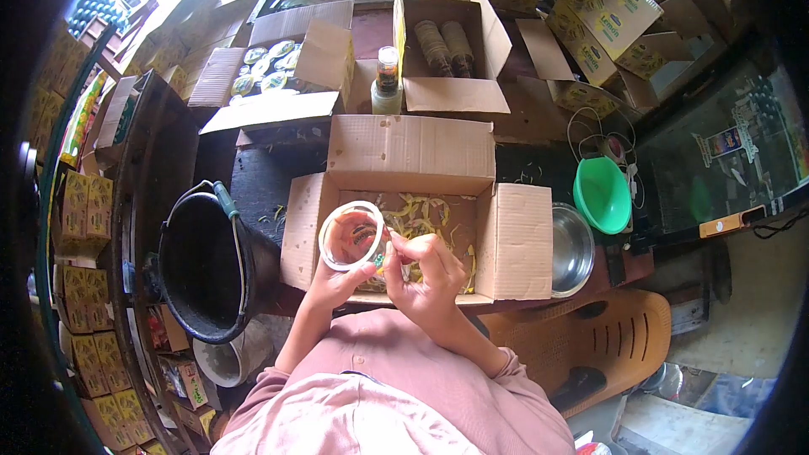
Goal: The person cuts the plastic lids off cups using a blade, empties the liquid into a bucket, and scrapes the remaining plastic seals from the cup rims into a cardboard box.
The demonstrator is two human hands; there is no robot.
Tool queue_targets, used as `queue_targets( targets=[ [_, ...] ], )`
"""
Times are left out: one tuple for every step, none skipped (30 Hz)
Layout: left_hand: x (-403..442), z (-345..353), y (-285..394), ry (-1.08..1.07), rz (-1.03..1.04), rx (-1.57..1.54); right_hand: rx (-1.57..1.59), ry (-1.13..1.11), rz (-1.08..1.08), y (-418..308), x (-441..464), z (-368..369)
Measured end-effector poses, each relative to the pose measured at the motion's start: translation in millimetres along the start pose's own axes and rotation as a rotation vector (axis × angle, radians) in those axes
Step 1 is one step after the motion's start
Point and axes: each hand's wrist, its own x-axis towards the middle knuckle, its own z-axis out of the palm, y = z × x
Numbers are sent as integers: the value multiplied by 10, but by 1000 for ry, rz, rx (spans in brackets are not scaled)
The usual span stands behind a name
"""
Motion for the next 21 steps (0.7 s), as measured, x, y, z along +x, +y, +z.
queue_targets(
  targets=[
    [-2,-2,-8,-1,2,7,-1,-2,0,-1,-5,1],
    [-5,-7,-19,-2,5,13,-2,-4,-1,0,-8,3],
    [-6,-9,-26,-2,7,20,-9,-1,-10,8,-12,5],
    [-6,3,-7,-13,10,48,-17,2,-19,18,-16,9],
    [-2,25,28,-24,14,75,-25,5,-29,25,-17,11],
    [0,37,47,-34,17,102,-34,7,-35,26,-11,11],
    [-7,31,44,-33,4,93,-43,10,-40,24,-4,12],
    [-17,19,38,-33,-9,84,-53,13,-46,21,5,14],
    [-24,9,29,-33,-21,75,-51,15,-50,13,20,11],
    [-30,5,12,-30,-30,34,-49,16,-54,-1,39,4],
    [-34,2,-7,-27,-38,-5,-46,16,-58,-17,55,-2],
    [-35,-5,-12,-22,-45,-44,-45,21,-43,-42,64,-6],
    [-38,-9,-7,-19,-52,-41,-43,25,-27,-69,65,-14],
    [-40,-10,-4,-18,-59,-40,-44,28,-12,-84,62,-21],
    [-39,-9,-4,-18,-67,-40,-33,24,-14,-82,54,-20],
    [-38,-6,-14,-9,-57,-39,-24,20,-15,-74,42,-15],
    [-38,-4,-30,-1,-48,-38,-13,16,-17,-66,29,-8],
    [-37,-2,-37,9,-38,-35,-15,18,-25,-59,16,1],
    [-36,6,-24,11,-35,-17,-16,21,-33,-53,5,12],
    [-33,22,0,14,-33,0,-18,23,-41,-51,0,17],
    [-30,33,12,17,-30,17,-48,22,-68,-52,7,19]
  ],
)
